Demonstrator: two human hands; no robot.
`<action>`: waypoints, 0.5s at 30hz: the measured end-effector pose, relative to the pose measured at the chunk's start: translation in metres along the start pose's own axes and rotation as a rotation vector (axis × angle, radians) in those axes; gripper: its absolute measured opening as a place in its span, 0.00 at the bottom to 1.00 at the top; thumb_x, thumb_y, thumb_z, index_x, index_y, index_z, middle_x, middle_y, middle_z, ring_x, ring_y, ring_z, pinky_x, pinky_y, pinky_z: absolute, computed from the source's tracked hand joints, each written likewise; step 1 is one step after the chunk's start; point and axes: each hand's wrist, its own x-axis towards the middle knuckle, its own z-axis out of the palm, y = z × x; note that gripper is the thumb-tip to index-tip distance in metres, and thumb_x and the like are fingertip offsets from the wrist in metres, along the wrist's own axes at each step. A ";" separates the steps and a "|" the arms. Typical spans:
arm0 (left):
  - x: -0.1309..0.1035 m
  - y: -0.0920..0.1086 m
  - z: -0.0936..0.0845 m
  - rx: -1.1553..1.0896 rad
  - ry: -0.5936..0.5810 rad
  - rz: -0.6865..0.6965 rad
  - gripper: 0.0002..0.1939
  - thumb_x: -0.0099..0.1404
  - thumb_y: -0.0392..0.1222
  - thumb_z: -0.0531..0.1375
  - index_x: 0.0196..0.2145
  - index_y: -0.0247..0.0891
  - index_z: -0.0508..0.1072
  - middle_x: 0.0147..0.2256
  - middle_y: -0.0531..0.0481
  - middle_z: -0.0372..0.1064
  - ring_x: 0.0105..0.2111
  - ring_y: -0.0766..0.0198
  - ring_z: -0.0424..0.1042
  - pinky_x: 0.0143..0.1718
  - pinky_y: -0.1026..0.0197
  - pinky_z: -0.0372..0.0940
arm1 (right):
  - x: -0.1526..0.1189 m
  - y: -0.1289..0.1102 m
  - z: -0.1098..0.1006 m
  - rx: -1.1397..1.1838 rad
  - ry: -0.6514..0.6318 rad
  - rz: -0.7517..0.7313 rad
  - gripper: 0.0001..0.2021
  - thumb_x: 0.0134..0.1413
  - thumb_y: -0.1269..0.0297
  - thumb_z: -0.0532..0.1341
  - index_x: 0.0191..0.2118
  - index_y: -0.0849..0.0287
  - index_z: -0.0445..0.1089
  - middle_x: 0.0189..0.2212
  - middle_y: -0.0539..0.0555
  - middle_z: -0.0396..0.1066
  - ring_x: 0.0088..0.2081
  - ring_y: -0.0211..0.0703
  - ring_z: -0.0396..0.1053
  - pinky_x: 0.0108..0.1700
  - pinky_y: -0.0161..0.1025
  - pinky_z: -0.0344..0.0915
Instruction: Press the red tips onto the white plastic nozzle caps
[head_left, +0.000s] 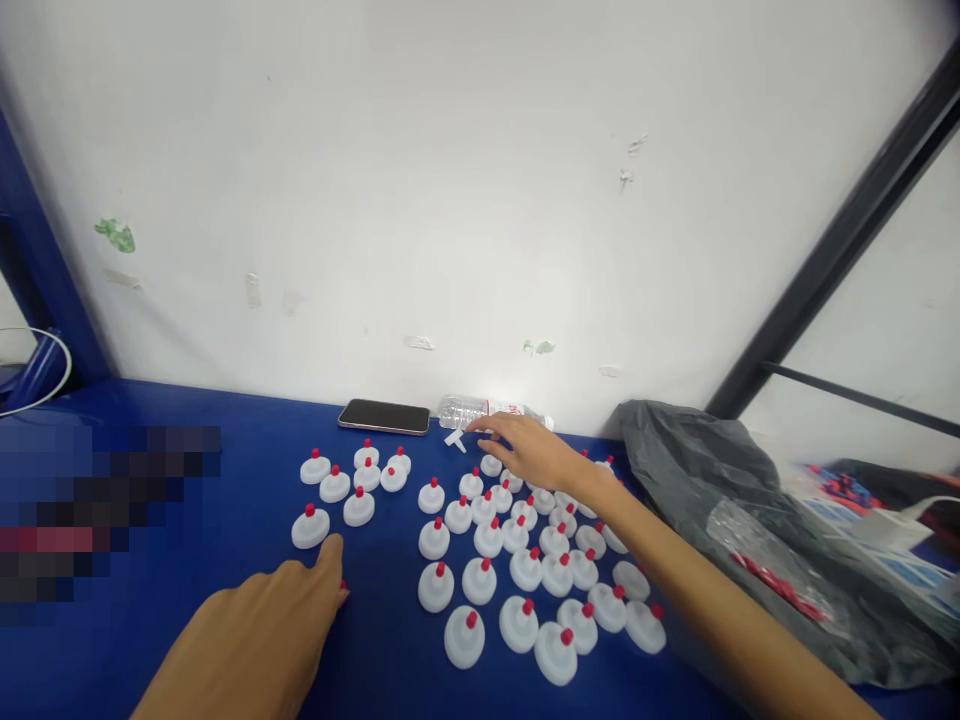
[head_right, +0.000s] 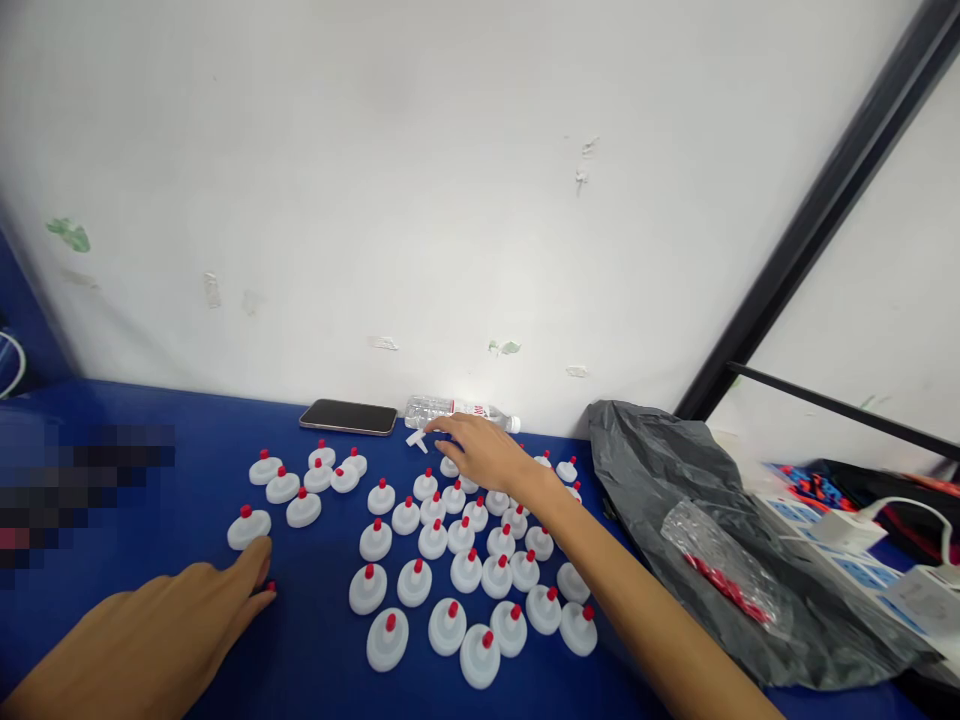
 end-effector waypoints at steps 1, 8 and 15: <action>0.001 0.001 -0.001 -0.010 -0.027 0.004 0.32 0.74 0.28 0.40 0.63 0.33 0.76 0.37 0.35 0.83 0.36 0.41 0.85 0.37 0.42 0.77 | 0.005 -0.001 0.000 -0.012 -0.030 -0.027 0.17 0.76 0.68 0.57 0.65 0.55 0.71 0.61 0.58 0.76 0.62 0.49 0.73 0.65 0.47 0.67; 0.002 0.003 -0.010 -0.010 -0.067 0.025 0.33 0.74 0.28 0.40 0.67 0.32 0.72 0.37 0.35 0.83 0.35 0.40 0.85 0.37 0.40 0.78 | 0.045 -0.011 0.012 -0.141 -0.162 -0.040 0.18 0.72 0.57 0.66 0.60 0.59 0.72 0.57 0.59 0.74 0.53 0.52 0.76 0.54 0.55 0.76; 0.004 0.008 -0.019 -0.084 -0.197 -0.023 0.35 0.74 0.25 0.41 0.74 0.35 0.61 0.59 0.31 0.77 0.53 0.39 0.82 0.49 0.38 0.76 | 0.026 -0.024 -0.013 -0.167 -0.059 0.030 0.11 0.73 0.60 0.65 0.53 0.59 0.75 0.50 0.59 0.78 0.48 0.50 0.78 0.51 0.51 0.75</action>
